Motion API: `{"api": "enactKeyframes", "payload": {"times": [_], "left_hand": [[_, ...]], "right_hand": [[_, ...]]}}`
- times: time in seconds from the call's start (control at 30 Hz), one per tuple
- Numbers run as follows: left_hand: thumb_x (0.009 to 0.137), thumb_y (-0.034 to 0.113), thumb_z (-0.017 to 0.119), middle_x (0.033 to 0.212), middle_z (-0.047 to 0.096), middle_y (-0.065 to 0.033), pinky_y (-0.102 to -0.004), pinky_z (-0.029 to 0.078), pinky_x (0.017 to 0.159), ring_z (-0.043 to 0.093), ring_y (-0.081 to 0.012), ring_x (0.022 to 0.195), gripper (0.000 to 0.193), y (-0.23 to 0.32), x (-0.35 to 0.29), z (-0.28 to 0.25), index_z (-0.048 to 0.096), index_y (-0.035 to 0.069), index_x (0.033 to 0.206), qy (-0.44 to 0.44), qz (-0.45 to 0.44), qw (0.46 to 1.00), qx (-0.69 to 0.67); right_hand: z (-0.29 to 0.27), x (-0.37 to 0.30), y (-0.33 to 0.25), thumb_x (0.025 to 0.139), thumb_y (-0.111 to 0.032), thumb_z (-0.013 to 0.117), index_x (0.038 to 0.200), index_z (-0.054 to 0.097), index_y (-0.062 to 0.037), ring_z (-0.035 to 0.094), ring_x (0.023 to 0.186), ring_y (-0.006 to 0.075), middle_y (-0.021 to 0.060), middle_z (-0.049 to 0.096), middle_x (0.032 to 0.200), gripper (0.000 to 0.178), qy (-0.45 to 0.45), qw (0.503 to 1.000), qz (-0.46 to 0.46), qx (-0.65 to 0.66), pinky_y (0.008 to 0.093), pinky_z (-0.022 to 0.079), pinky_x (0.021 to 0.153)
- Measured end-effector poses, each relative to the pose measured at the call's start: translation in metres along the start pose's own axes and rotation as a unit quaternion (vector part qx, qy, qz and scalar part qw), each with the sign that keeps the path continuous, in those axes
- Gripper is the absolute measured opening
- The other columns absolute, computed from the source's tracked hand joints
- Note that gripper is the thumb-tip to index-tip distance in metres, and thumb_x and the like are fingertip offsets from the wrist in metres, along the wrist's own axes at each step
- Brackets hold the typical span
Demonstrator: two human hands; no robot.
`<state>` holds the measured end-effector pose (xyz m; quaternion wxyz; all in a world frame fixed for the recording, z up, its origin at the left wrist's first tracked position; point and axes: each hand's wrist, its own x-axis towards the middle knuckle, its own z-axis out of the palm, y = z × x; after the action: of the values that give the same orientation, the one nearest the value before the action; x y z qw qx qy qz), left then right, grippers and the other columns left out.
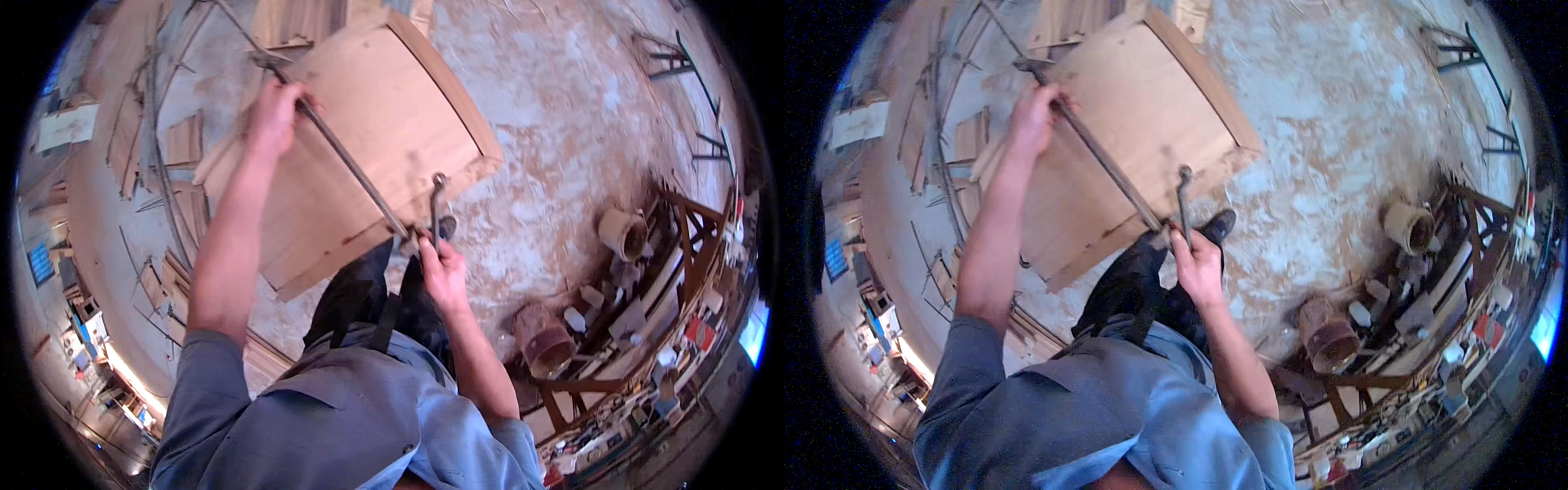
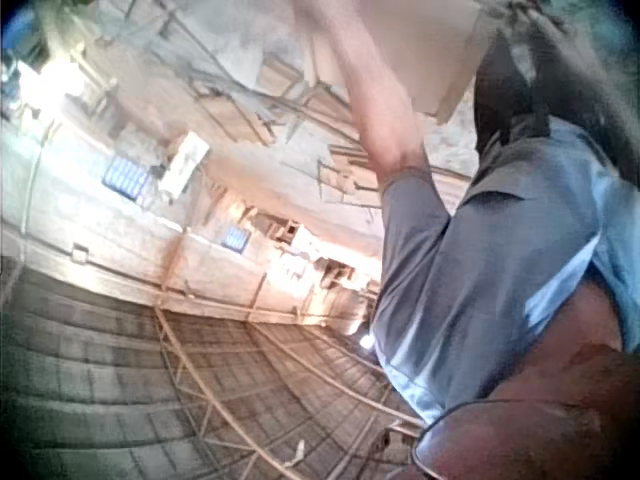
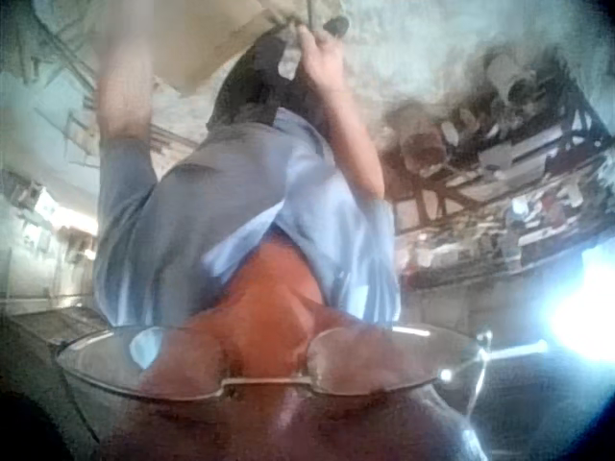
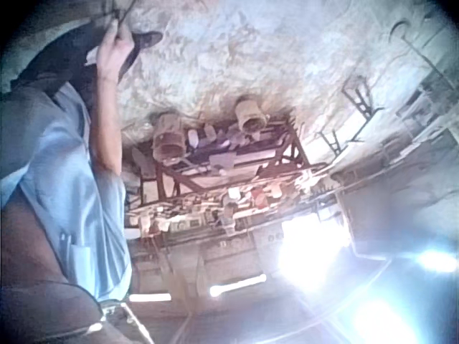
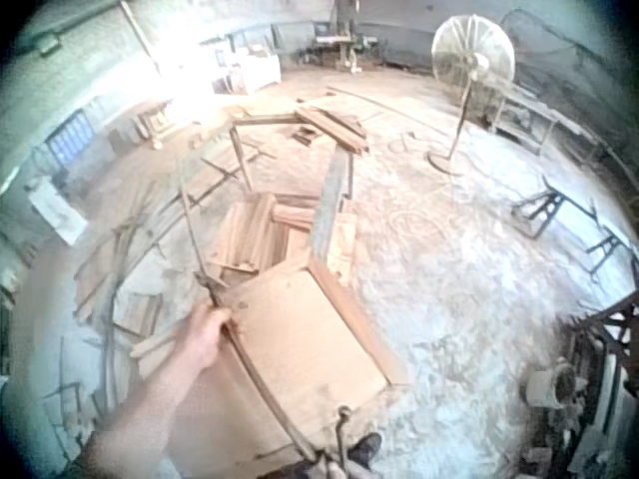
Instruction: The person assembles a wooden box by applying glue to a wooden strip and attaching it to a plywood panel. They use a hammer to secure the pieces and a metal strap clamp to hold the assembly together while the glue sets.
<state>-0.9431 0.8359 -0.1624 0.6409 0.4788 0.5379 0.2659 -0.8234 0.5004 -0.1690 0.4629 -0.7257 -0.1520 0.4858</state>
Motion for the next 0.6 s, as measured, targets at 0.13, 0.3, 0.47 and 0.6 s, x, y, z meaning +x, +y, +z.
{"api": "enactKeyframes", "payload": {"times": [0.13, 0.3, 0.47, 0.6], "left_hand": [[0.087, 0.01, 0.046, 0.08, 0.059, -0.0116, -0.0337, 0.053, 0.058, 0.062, -0.0228, 0.065, 0.011, -0.004, 0.013, 0.001, 0.05, 0.001, 0.092, 0.033, 0.0, 0.999, 0.042], [0.084, 0.008, 0.048, 0.068, 0.06, -0.0132, -0.0376, 0.055, 0.056, 0.064, -0.0241, 0.056, 0.014, -0.006, 0.015, 0.002, 0.05, -0.005, 0.089, 0.094, -0.005, 0.981, 0.17], [0.084, 0.024, 0.051, 0.085, 0.065, -0.0318, -0.0469, 0.052, 0.082, 0.067, -0.0413, 0.082, 0.037, -0.001, 0.023, 0.001, 0.065, -0.01, 0.09, 0.124, -0.027, 0.813, 0.568], [0.084, 0.026, 0.055, 0.094, 0.063, -0.0339, -0.0489, 0.049, 0.087, 0.063, -0.0438, 0.095, 0.042, 0.009, 0.004, 0.028, 0.058, -0.014, 0.097, 0.154, 0.036, 0.796, 0.584]], "right_hand": [[0.002, 0.008, 0.015, 0.093, -0.017, 0.06, 0.101, 0.068, 0.0014, 0.045, 0.065, 0.0042, -0.0026, 0.054, 0.068, 0.022, -0.003, 0.999, 0.013, 0.05, 0.0233, 0.041, 0.058], [0.012, 0.012, 0.027, 0.093, -0.018, 0.061, 0.1, 0.068, 0.0006, 0.045, 0.063, 0.0052, -0.0017, 0.054, 0.065, 0.021, 0.027, 0.998, -0.052, 0.037, 0.0243, 0.041, 0.056], [0.005, 0.011, 0.022, 0.093, -0.021, 0.061, 0.103, 0.068, 0.0003, 0.05, 0.066, 0.0057, 0.0015, 0.06, 0.068, 0.025, 0.013, 1.0, 0.002, -0.016, 0.0248, 0.045, 0.061], [0.007, 0.013, 0.031, 0.094, -0.02, 0.06, 0.103, 0.067, 0.002, 0.052, 0.069, 0.0059, 0.0015, 0.061, 0.07, 0.025, 0.012, 1.0, 0.007, 0.013, 0.0241, 0.046, 0.064]]}}
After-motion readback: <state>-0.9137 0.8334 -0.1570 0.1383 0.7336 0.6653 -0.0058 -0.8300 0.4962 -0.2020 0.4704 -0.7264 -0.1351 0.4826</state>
